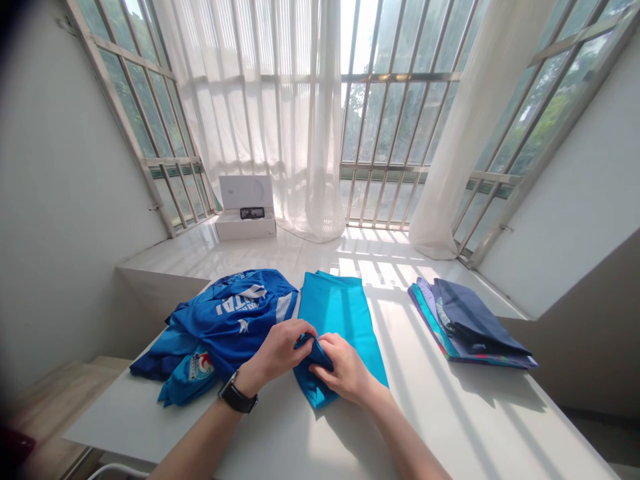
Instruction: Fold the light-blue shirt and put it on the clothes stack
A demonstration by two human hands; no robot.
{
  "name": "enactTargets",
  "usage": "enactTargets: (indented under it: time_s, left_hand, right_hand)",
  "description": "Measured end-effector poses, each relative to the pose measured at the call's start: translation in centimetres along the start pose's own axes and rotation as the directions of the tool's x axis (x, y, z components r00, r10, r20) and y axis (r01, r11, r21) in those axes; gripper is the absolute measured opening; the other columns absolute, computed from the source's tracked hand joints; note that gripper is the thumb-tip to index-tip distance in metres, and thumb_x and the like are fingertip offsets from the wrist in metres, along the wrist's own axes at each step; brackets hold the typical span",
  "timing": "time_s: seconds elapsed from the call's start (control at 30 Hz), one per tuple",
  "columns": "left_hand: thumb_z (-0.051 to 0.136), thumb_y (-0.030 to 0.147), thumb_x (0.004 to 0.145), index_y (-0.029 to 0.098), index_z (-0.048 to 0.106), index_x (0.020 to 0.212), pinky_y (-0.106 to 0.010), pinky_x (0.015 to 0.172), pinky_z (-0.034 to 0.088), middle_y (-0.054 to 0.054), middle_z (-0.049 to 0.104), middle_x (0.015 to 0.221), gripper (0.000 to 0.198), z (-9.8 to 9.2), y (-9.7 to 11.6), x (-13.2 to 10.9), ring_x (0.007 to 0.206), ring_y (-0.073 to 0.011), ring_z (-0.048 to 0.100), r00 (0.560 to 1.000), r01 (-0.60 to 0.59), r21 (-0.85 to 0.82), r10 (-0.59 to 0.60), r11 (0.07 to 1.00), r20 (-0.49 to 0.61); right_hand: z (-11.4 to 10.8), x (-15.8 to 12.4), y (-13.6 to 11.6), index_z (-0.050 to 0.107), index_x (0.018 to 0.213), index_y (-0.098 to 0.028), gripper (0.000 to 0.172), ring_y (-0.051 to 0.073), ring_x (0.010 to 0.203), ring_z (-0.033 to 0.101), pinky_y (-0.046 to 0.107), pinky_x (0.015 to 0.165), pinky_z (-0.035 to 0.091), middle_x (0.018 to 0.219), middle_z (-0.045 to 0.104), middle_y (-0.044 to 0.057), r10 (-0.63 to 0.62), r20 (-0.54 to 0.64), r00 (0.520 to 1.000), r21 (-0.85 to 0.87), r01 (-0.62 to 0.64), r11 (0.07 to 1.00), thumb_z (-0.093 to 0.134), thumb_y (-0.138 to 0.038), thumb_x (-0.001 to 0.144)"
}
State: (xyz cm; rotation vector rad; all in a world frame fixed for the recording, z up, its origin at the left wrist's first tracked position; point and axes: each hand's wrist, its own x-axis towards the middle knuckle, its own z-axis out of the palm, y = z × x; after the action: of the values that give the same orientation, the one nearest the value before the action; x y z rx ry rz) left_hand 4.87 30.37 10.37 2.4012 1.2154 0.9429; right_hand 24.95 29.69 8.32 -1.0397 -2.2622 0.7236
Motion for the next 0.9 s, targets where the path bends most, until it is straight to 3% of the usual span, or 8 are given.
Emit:
enactTargets:
  time_s: [0.13,0.2,0.3,0.43,0.57,0.7,0.83,0.9]
  left_hand:
    - [0.058,0.019,0.096,0.021,0.067,0.106,-0.026,0.073,0.048,-0.004,0.072,0.095,0.014,0.1,0.3,0.0,0.083,-0.0170,0.066,0.992,-0.046,-0.010,0.044,0.999,-0.122]
    - [0.060,0.026,0.098,0.021,0.067,0.103,-0.026,0.068,0.046,-0.002,0.071,0.090,0.010,-0.3,0.6,-0.1,0.076,-0.0153,0.064,0.993,-0.050,-0.032,0.047,0.998,-0.105]
    - [0.066,0.031,0.096,0.021,0.068,0.095,-0.024,0.064,0.043,0.001,0.069,0.084,0.010,-1.1,0.9,-0.4,0.070,-0.0134,0.061,0.994,-0.058,-0.078,0.065,0.995,0.087]
    - [0.084,0.036,0.082,0.022,0.070,0.094,-0.025,0.068,0.042,0.001,0.070,0.088,0.023,-1.4,0.7,-0.6,0.080,-0.0163,0.063,0.904,-0.069,-0.137,0.120,0.988,0.411]
    - [0.090,0.050,0.071,0.024,0.072,0.096,-0.028,0.078,0.042,-0.001,0.067,0.096,0.040,-0.5,1.2,-0.9,0.091,-0.0204,0.061,0.836,-0.162,-0.086,0.183,0.983,0.517]
    - [0.086,0.050,0.075,0.024,0.069,0.098,-0.032,0.084,0.041,-0.003,0.065,0.107,0.038,0.3,2.5,-1.2,0.099,-0.0230,0.059,0.833,-0.251,-0.004,0.218,0.968,0.509]
    - [0.069,0.026,0.086,0.024,0.067,0.090,-0.033,0.085,0.042,-0.003,0.068,0.098,0.004,0.6,3.1,-1.2,0.095,-0.0217,0.063,0.869,-0.257,0.075,0.196,0.963,0.455]
    - [0.062,0.020,0.089,0.023,0.066,0.093,-0.032,0.081,0.043,-0.003,0.070,0.092,0.007,0.8,2.8,-1.1,0.087,-0.0206,0.065,0.898,-0.210,0.097,0.153,0.973,0.414]
  right_hand:
    - [0.0,0.4,1.4,0.054,0.068,-0.022,0.034,0.016,0.066,0.050,0.031,0.062,0.040,0.069,0.058,0.000,0.111,-0.091,0.990,0.171,-0.094,0.981,0.050,-0.040,0.097]
    - [-0.4,0.7,2.1,0.051,0.065,-0.023,0.039,0.015,0.061,0.044,0.031,0.058,0.036,0.063,0.052,-0.002,0.185,-0.139,0.973,0.275,-0.141,0.951,0.054,-0.047,0.095]
    - [-1.0,0.9,3.1,0.052,0.063,-0.024,0.044,0.015,0.059,0.042,0.031,0.056,0.036,0.060,0.052,-0.002,0.317,-0.199,0.927,0.442,-0.204,0.874,0.065,-0.059,0.087]
    - [-1.4,0.7,4.2,0.065,0.075,-0.025,0.041,0.019,0.067,0.056,0.032,0.061,0.045,0.070,0.065,0.000,0.529,-0.164,0.833,0.711,-0.272,0.648,0.079,-0.063,0.074]
    - [-1.7,0.5,4.0,0.070,0.089,-0.024,0.044,0.023,0.078,0.066,0.034,0.071,0.052,0.082,0.073,0.002,0.590,-0.078,0.804,0.822,-0.283,0.494,0.082,-0.062,0.072]
    - [-2.1,0.4,2.9,0.068,0.089,-0.023,0.042,0.022,0.077,0.066,0.035,0.073,0.053,0.082,0.073,0.002,0.581,-0.081,0.810,0.801,-0.294,0.522,0.080,-0.060,0.074]
    - [-2.3,0.2,2.4,0.065,0.087,-0.024,0.043,0.022,0.075,0.065,0.035,0.070,0.053,0.080,0.071,0.002,0.563,-0.127,0.817,0.742,-0.299,0.601,0.073,-0.065,0.079]
    - [-2.3,0.2,2.4,0.065,0.091,-0.025,0.046,0.023,0.076,0.065,0.036,0.069,0.054,0.082,0.071,0.003,0.508,-0.136,0.851,0.684,-0.290,0.670,0.066,-0.070,0.082]
